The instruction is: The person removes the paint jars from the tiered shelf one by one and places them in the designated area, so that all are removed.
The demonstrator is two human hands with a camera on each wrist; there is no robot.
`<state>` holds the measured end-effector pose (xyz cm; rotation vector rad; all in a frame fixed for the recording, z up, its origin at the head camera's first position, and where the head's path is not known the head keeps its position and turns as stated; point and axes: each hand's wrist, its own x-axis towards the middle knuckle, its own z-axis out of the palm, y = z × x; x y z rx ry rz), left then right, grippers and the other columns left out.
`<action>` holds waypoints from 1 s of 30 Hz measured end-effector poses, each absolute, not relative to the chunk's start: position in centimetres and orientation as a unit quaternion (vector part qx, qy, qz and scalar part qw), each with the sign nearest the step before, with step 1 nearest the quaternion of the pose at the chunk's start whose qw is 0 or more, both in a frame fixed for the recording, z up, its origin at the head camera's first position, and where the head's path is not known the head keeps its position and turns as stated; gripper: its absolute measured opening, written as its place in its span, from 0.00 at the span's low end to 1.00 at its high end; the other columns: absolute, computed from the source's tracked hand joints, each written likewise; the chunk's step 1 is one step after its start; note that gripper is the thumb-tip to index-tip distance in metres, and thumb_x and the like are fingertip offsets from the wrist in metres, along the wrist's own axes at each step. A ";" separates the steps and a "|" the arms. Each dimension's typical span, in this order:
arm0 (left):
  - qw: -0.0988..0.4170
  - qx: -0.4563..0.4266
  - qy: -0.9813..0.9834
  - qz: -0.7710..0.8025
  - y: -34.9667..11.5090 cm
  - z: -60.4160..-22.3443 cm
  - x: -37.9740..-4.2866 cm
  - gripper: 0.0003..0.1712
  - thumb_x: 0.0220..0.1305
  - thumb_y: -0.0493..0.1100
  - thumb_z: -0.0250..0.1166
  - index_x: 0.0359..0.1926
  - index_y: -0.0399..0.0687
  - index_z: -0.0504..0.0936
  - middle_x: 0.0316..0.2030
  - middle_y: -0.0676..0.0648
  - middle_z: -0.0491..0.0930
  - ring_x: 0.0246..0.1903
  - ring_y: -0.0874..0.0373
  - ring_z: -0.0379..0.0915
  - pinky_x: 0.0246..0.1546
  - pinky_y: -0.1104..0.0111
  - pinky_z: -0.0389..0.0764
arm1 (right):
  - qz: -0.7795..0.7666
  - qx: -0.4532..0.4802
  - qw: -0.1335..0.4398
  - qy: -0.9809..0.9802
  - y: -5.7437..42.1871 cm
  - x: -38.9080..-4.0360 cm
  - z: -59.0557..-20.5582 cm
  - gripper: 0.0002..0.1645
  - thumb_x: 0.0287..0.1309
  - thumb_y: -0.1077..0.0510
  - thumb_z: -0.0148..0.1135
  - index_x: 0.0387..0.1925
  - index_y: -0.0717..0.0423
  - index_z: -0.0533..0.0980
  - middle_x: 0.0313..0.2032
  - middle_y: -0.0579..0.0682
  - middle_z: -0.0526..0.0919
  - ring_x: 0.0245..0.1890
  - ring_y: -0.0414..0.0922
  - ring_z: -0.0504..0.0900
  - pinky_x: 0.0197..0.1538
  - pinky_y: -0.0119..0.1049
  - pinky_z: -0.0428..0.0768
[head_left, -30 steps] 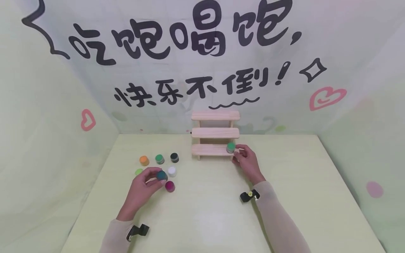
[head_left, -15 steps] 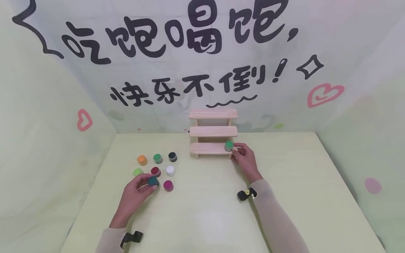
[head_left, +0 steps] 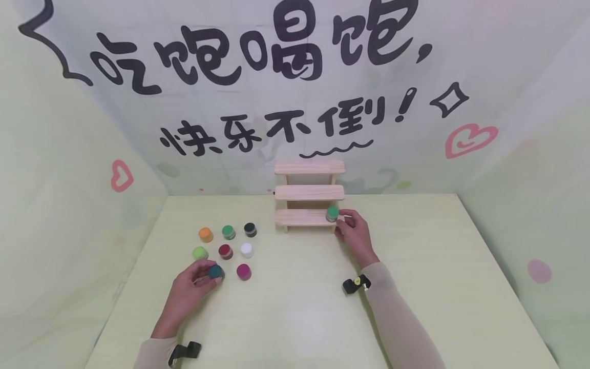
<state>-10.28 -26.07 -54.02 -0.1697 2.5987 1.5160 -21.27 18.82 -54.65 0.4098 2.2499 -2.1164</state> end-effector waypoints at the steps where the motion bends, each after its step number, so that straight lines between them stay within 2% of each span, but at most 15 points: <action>1: 0.064 -0.056 0.861 0.501 -26.1 -54.1 -10.3 0.26 0.66 0.41 0.75 0.63 0.45 0.81 0.59 0.40 0.84 0.61 0.47 0.81 0.54 0.80 0.83 | -0.678 0.133 0.014 0.723 18.8 -21.2 -54.7 0.21 0.73 0.61 0.60 0.64 0.52 0.76 0.52 0.59 0.84 0.51 0.52 0.88 0.53 0.36 0.90; 7: 0.067 -0.052 0.870 0.486 -26.2 -54.9 -10.4 0.25 0.66 0.40 0.75 0.63 0.46 0.81 0.59 0.39 0.84 0.62 0.45 0.81 0.56 0.77 0.84 | -0.675 0.136 0.020 0.725 19.0 -21.1 -54.8 0.21 0.74 0.59 0.60 0.65 0.51 0.75 0.51 0.56 0.84 0.51 0.52 0.87 0.54 0.37 0.90; 17: 0.069 -0.052 0.881 0.464 -26.2 -55.1 -10.6 0.25 0.67 0.40 0.74 0.64 0.50 0.81 0.60 0.41 0.84 0.62 0.45 0.82 0.60 0.68 0.85 | -0.681 0.127 0.029 0.721 18.9 -21.0 -54.8 0.21 0.75 0.61 0.57 0.66 0.51 0.74 0.53 0.59 0.83 0.55 0.54 0.86 0.59 0.40 0.88; 27: 0.073 -0.056 0.882 0.462 -25.9 -53.2 -10.4 0.30 0.68 0.47 0.74 0.68 0.50 0.78 0.66 0.39 0.79 0.65 0.40 0.80 0.60 0.62 0.86 | -0.682 0.126 0.035 0.719 18.9 -21.3 -54.3 0.22 0.75 0.63 0.57 0.66 0.51 0.73 0.52 0.59 0.81 0.57 0.55 0.85 0.60 0.41 0.88; 30: 0.060 -0.050 0.879 0.470 -25.7 -52.6 -10.4 0.30 0.69 0.49 0.74 0.68 0.50 0.78 0.67 0.42 0.79 0.65 0.40 0.79 0.60 0.65 0.86 | -0.683 0.126 0.034 0.719 19.0 -21.3 -54.5 0.22 0.75 0.62 0.57 0.66 0.51 0.73 0.51 0.58 0.81 0.56 0.55 0.85 0.60 0.41 0.88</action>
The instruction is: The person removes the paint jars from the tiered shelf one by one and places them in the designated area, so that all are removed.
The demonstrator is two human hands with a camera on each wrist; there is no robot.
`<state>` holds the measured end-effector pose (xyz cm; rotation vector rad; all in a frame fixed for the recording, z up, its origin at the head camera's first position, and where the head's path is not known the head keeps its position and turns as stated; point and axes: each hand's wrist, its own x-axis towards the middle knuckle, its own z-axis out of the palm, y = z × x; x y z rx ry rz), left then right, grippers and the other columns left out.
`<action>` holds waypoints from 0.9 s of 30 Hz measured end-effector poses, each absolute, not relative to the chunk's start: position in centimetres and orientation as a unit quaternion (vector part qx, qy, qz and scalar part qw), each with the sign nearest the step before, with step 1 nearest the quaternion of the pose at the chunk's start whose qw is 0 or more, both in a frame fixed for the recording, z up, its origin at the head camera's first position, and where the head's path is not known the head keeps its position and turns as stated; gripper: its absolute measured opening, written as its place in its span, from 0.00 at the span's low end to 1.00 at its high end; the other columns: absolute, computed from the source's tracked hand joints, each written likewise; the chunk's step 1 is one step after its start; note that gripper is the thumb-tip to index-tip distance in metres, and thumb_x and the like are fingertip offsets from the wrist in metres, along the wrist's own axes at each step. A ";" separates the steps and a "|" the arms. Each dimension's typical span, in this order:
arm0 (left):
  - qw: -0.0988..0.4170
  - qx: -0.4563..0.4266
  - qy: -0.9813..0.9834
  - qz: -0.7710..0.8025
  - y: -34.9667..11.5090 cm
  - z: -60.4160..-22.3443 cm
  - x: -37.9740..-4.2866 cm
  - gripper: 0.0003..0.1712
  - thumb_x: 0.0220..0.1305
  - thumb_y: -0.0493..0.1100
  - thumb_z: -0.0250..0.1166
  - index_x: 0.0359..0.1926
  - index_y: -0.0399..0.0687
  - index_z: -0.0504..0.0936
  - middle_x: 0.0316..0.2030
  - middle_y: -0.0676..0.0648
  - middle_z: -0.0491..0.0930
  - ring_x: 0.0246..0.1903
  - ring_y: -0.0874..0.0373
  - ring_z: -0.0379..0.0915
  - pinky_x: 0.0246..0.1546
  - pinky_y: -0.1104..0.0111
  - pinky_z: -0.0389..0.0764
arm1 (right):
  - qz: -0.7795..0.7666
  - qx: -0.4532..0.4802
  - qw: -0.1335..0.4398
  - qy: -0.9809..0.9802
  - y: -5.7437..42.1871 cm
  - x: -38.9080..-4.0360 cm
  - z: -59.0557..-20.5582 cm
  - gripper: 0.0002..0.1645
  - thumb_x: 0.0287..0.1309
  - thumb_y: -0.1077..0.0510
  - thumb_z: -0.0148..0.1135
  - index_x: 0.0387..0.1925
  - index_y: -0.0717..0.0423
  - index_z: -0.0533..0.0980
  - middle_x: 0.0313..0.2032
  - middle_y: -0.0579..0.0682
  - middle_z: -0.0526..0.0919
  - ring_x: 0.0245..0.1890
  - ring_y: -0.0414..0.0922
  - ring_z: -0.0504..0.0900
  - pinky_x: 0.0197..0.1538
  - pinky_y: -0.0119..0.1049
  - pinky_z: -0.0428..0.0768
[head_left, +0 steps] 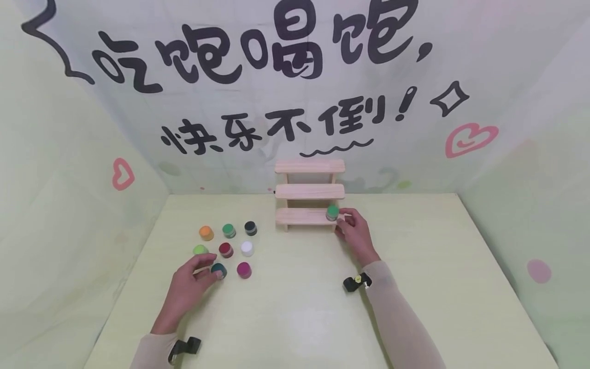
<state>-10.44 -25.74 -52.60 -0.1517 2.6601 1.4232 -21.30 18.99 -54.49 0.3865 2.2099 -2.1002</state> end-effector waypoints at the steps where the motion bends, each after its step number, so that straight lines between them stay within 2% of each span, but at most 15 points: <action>1: 0.052 -0.048 0.878 0.474 -25.6 -52.4 -10.4 0.29 0.69 0.50 0.74 0.67 0.49 0.78 0.66 0.43 0.79 0.65 0.41 0.79 0.59 0.67 0.86 | -0.682 0.125 0.035 0.720 19.0 -21.3 -54.5 0.22 0.75 0.62 0.57 0.67 0.51 0.73 0.51 0.58 0.81 0.56 0.55 0.85 0.60 0.41 0.88; 5: 0.015 -0.030 0.867 0.497 -24.6 -51.6 -10.8 0.28 0.70 0.49 0.73 0.66 0.47 0.78 0.64 0.43 0.81 0.65 0.44 0.78 0.57 0.80 0.82 | -0.685 0.130 0.035 0.716 19.2 -21.3 -54.5 0.21 0.76 0.61 0.57 0.66 0.51 0.73 0.50 0.56 0.80 0.55 0.52 0.84 0.59 0.39 0.88; 8: -0.001 -0.013 0.855 0.518 -23.7 -51.1 -11.5 0.27 0.69 0.48 0.74 0.64 0.46 0.79 0.62 0.43 0.82 0.64 0.44 0.78 0.55 0.85 0.80 | -0.690 0.130 0.033 0.711 19.2 -21.3 -54.4 0.21 0.76 0.61 0.57 0.66 0.52 0.73 0.50 0.55 0.80 0.54 0.51 0.83 0.59 0.39 0.88; 13: 0.001 0.002 0.848 0.530 -22.5 -50.7 -12.4 0.26 0.70 0.47 0.73 0.64 0.44 0.78 0.59 0.41 0.83 0.61 0.45 0.80 0.52 0.82 0.82 | -0.692 0.129 0.035 0.710 18.9 -21.3 -54.3 0.22 0.75 0.61 0.58 0.67 0.53 0.72 0.48 0.54 0.80 0.52 0.50 0.83 0.58 0.40 0.88; 19: -0.001 0.015 0.847 0.531 -21.4 -50.5 -13.5 0.26 0.71 0.44 0.72 0.66 0.45 0.78 0.62 0.38 0.81 0.61 0.45 0.79 0.55 0.78 0.84 | -0.693 0.132 0.031 0.708 18.8 -21.4 -54.5 0.21 0.75 0.62 0.58 0.66 0.54 0.73 0.48 0.53 0.80 0.50 0.48 0.82 0.57 0.39 0.88; 27: 0.002 0.033 0.831 0.555 -19.5 -50.2 -15.1 0.27 0.68 0.44 0.74 0.65 0.43 0.79 0.63 0.38 0.81 0.62 0.43 0.79 0.51 0.80 0.82 | -0.693 0.131 0.036 0.708 18.8 -21.5 -54.5 0.21 0.75 0.62 0.58 0.66 0.53 0.72 0.47 0.52 0.79 0.53 0.50 0.82 0.58 0.38 0.88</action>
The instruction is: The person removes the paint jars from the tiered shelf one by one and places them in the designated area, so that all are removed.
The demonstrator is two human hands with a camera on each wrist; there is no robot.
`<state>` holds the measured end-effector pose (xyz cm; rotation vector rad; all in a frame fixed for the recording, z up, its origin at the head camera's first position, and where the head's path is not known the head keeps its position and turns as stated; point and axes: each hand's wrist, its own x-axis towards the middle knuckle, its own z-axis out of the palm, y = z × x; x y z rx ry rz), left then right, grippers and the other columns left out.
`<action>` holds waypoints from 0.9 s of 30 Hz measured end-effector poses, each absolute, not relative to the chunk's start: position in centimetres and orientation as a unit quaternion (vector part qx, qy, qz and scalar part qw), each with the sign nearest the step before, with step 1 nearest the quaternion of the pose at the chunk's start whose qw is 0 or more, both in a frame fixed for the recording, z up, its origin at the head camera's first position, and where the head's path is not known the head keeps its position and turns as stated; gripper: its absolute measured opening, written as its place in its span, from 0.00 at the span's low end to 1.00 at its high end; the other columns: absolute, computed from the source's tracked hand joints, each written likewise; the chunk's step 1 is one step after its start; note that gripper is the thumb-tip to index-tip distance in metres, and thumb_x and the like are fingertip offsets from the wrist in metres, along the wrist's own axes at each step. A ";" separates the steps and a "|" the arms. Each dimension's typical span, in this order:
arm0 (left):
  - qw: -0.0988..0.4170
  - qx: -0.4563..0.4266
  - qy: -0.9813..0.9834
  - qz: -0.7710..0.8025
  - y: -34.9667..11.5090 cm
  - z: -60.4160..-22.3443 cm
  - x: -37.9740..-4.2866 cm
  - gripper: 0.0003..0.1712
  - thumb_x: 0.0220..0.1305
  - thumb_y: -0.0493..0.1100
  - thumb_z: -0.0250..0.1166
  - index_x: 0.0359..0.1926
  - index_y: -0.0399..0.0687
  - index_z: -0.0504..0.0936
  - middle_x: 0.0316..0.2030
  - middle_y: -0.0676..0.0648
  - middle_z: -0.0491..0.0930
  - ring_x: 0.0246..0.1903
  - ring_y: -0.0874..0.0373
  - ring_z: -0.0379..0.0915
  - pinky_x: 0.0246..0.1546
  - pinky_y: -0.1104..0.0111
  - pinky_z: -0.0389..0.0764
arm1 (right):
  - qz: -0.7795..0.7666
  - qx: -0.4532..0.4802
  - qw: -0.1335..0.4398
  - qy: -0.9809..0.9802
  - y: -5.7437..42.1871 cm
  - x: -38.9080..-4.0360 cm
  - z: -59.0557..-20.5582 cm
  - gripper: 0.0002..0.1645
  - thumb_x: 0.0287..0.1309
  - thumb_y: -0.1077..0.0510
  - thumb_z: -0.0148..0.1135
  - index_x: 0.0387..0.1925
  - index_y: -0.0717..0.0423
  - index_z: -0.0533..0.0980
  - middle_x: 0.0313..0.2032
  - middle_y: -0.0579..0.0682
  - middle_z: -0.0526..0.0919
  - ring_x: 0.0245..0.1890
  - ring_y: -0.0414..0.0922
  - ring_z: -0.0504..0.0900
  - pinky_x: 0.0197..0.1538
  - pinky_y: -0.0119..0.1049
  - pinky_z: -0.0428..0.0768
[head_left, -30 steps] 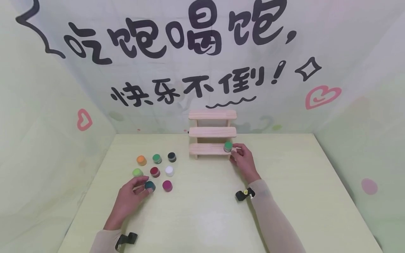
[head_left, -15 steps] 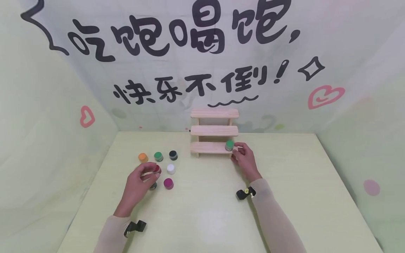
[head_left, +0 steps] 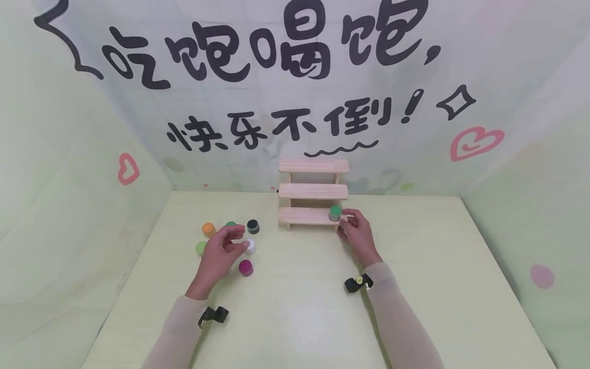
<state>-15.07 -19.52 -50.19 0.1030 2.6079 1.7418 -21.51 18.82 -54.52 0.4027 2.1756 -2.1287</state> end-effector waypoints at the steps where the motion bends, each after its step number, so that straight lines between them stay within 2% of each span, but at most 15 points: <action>1: 0.002 0.036 0.828 0.560 -19.2 -50.2 -15.3 0.28 0.68 0.43 0.74 0.65 0.42 0.78 0.63 0.37 0.81 0.62 0.43 0.79 0.51 0.80 0.83 | -0.694 0.130 0.035 0.707 18.8 -21.5 -54.5 0.22 0.75 0.61 0.58 0.67 0.53 0.72 0.47 0.52 0.79 0.53 0.50 0.82 0.59 0.39 0.88; 5: 0.013 0.039 0.821 0.569 -17.9 -50.1 -16.2 0.27 0.69 0.42 0.73 0.65 0.43 0.79 0.63 0.37 0.80 0.63 0.43 0.79 0.51 0.77 0.85 | -0.698 0.129 0.034 0.704 18.9 -21.5 -54.5 0.22 0.75 0.61 0.58 0.66 0.54 0.72 0.46 0.51 0.79 0.53 0.49 0.82 0.60 0.41 0.87; 11: 0.028 0.049 0.820 0.569 -15.9 -49.9 -16.9 0.25 0.69 0.45 0.73 0.65 0.50 0.79 0.63 0.38 0.80 0.63 0.42 0.78 0.57 0.65 0.87 | -0.701 0.129 0.036 0.700 19.0 -21.4 -54.5 0.21 0.75 0.62 0.58 0.66 0.54 0.73 0.46 0.51 0.80 0.52 0.49 0.82 0.59 0.39 0.88; 17: 0.029 0.060 0.818 0.571 -14.1 -49.8 -17.5 0.25 0.69 0.46 0.73 0.64 0.49 0.79 0.62 0.40 0.81 0.63 0.43 0.78 0.59 0.59 0.87 | -0.698 0.128 0.038 0.704 18.9 -21.2 -54.6 0.21 0.74 0.62 0.58 0.65 0.53 0.73 0.46 0.53 0.81 0.53 0.50 0.83 0.59 0.39 0.88; 22: 0.027 0.061 0.817 0.573 -12.1 -49.4 -18.3 0.23 0.69 0.46 0.73 0.63 0.54 0.81 0.61 0.45 0.82 0.61 0.47 0.80 0.58 0.58 0.88 | -0.701 0.131 0.035 0.700 18.9 -21.4 -54.6 0.20 0.74 0.62 0.58 0.64 0.52 0.74 0.46 0.53 0.80 0.52 0.50 0.82 0.57 0.37 0.88; 27: 0.020 0.078 0.809 0.582 -10.2 -49.6 -19.2 0.22 0.68 0.42 0.73 0.61 0.51 0.82 0.58 0.45 0.84 0.58 0.51 0.80 0.58 0.60 0.87 | -0.698 0.133 0.037 0.703 18.9 -21.4 -54.5 0.21 0.75 0.62 0.58 0.65 0.52 0.73 0.47 0.53 0.80 0.52 0.49 0.82 0.57 0.38 0.88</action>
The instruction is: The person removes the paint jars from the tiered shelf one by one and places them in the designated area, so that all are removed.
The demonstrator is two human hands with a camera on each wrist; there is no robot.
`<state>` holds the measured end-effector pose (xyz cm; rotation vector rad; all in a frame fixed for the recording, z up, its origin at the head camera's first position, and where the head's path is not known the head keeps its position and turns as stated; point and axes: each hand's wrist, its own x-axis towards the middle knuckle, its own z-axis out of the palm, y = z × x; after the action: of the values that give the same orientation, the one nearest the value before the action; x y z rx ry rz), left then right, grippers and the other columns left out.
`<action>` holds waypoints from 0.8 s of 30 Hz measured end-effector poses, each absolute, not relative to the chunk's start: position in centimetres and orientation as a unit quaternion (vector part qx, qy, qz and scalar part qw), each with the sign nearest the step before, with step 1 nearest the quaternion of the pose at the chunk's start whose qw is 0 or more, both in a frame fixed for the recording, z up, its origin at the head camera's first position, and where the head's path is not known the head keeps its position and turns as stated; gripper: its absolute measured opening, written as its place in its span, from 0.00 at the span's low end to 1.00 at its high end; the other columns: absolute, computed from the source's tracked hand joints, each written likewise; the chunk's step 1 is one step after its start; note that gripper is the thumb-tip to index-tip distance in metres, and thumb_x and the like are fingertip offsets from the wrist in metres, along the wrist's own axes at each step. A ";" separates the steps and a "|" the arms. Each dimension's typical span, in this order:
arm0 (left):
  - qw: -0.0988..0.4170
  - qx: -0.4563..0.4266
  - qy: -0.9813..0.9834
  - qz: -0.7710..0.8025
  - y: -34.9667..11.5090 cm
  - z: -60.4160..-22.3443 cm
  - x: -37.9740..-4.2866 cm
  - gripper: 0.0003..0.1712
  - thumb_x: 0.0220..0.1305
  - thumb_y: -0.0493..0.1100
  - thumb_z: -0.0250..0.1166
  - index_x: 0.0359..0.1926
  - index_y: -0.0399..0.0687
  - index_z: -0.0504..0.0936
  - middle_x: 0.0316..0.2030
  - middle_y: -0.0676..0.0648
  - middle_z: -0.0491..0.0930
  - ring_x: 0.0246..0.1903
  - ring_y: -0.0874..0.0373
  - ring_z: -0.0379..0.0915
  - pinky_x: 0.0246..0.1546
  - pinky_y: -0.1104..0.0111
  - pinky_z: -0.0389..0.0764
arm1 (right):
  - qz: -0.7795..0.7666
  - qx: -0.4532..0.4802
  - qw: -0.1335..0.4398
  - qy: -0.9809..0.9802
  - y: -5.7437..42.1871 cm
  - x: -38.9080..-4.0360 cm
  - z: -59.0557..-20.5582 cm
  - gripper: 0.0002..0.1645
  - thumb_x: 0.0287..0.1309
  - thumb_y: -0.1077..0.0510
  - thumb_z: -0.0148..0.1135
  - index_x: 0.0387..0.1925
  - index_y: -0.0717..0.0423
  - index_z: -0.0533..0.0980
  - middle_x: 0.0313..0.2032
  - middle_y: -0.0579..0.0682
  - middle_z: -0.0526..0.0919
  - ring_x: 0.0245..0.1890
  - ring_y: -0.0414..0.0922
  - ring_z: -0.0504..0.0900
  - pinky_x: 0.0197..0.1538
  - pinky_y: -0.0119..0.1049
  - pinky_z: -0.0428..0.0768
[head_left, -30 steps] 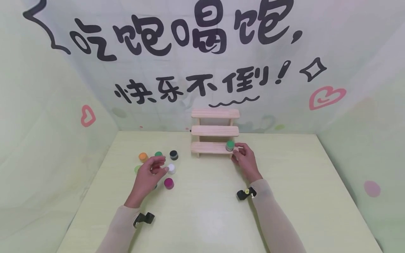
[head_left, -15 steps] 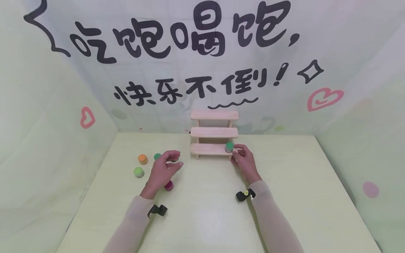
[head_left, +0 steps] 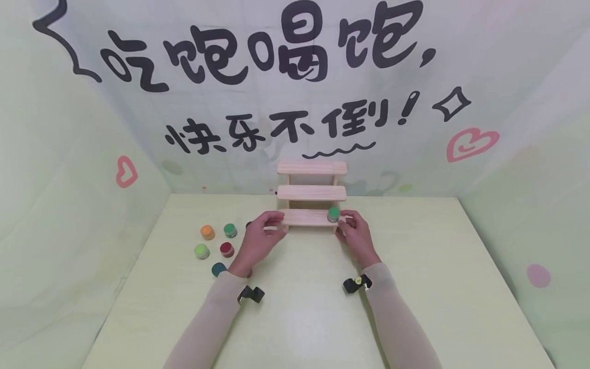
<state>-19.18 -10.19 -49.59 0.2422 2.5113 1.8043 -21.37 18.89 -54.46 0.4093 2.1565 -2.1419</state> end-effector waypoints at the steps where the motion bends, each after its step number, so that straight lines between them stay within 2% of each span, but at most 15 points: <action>1: 0.019 0.084 0.806 0.586 -9.8 -49.7 -19.4 0.22 0.68 0.41 0.73 0.61 0.50 0.82 0.58 0.44 0.84 0.57 0.51 0.80 0.58 0.60 0.87 | -0.697 0.133 0.037 0.704 18.9 -21.4 -54.5 0.21 0.75 0.62 0.58 0.65 0.52 0.73 0.47 0.53 0.80 0.52 0.49 0.82 0.57 0.38 0.88; 6: 0.025 0.101 0.795 0.598 -8.1 -50.0 -20.5 0.22 0.66 0.40 0.73 0.60 0.47 0.83 0.56 0.42 0.84 0.55 0.51 0.81 0.58 0.62 0.87 | -0.698 0.130 0.034 0.704 18.9 -21.4 -54.4 0.21 0.75 0.63 0.58 0.65 0.54 0.73 0.45 0.52 0.80 0.51 0.49 0.82 0.57 0.39 0.89; 18: 0.048 0.102 0.792 0.600 -4.6 -50.2 -22.1 0.25 0.65 0.45 0.75 0.61 0.45 0.83 0.56 0.43 0.85 0.54 0.52 0.84 0.59 0.64 0.87 | -0.697 0.131 0.029 0.705 19.0 -21.3 -54.3 0.20 0.74 0.64 0.58 0.64 0.54 0.73 0.43 0.52 0.81 0.47 0.47 0.84 0.50 0.33 0.89; 24: 0.061 0.118 0.789 0.600 -3.1 -50.1 -23.0 0.27 0.65 0.43 0.75 0.64 0.42 0.81 0.59 0.36 0.83 0.56 0.49 0.84 0.59 0.64 0.87 | -0.693 0.132 0.031 0.708 18.8 -21.2 -54.2 0.21 0.74 0.64 0.58 0.65 0.52 0.74 0.46 0.55 0.82 0.50 0.50 0.83 0.54 0.37 0.89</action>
<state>-22.98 -3.14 -50.09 0.3558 2.3854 1.8151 -21.25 18.81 -54.24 0.4067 2.1831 -2.1346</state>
